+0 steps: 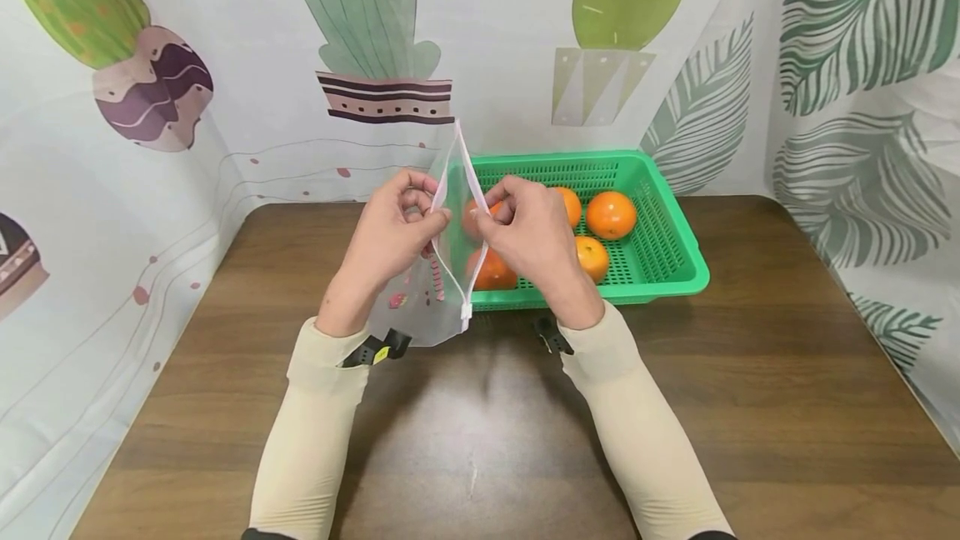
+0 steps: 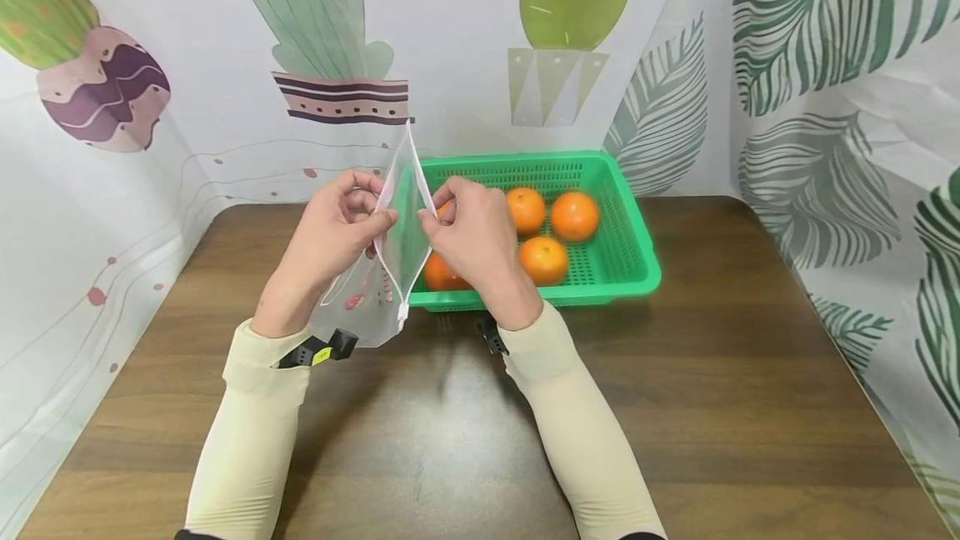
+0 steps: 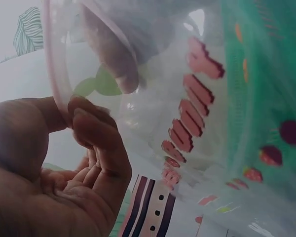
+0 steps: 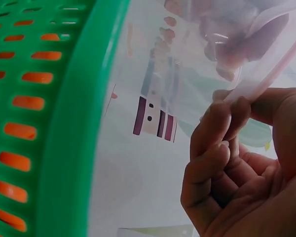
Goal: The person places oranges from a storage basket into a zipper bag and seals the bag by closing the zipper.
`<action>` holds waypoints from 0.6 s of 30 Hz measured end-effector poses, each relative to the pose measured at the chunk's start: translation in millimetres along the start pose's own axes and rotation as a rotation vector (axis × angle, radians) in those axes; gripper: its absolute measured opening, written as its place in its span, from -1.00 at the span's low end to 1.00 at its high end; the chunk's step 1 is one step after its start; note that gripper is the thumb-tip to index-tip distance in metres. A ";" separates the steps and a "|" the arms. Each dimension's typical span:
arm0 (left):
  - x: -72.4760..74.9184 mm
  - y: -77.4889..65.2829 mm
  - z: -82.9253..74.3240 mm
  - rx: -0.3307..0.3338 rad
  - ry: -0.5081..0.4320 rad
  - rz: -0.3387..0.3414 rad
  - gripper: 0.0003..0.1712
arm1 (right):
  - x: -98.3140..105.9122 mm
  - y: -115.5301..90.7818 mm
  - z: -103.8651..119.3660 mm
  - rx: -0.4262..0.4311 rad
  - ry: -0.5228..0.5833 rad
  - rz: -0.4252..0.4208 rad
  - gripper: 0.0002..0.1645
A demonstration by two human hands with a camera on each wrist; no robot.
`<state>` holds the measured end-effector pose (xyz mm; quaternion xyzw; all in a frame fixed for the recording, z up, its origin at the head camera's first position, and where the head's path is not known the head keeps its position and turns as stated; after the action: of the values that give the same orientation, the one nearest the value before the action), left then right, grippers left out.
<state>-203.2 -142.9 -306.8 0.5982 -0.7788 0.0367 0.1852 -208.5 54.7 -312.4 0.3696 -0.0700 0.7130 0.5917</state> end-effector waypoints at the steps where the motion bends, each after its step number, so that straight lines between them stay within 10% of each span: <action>1: 0.8 -0.4 0.4 -0.003 0.006 0.002 -0.69 | -0.2 0.0 -0.2 -0.009 0.000 -0.005 -0.87; 18: 27.5 -9.4 -5.2 0.023 0.006 -0.078 -0.66 | 2.6 0.2 -3.3 -0.101 -0.010 -0.031 -0.90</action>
<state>-199.0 -169.4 -294.3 0.6301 -0.7538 0.0402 0.1819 -210.3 58.5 -313.1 0.3437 -0.1030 0.6975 0.6203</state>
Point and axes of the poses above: each hand's wrist, its own y-axis towards the middle knuckle, its own x-axis out of the back of the hand, z = x × y, the point moved 1 cm from there along y, towards the middle knuckle, and after that the axes turned 8 degrees about z, right-handed, at the moved point
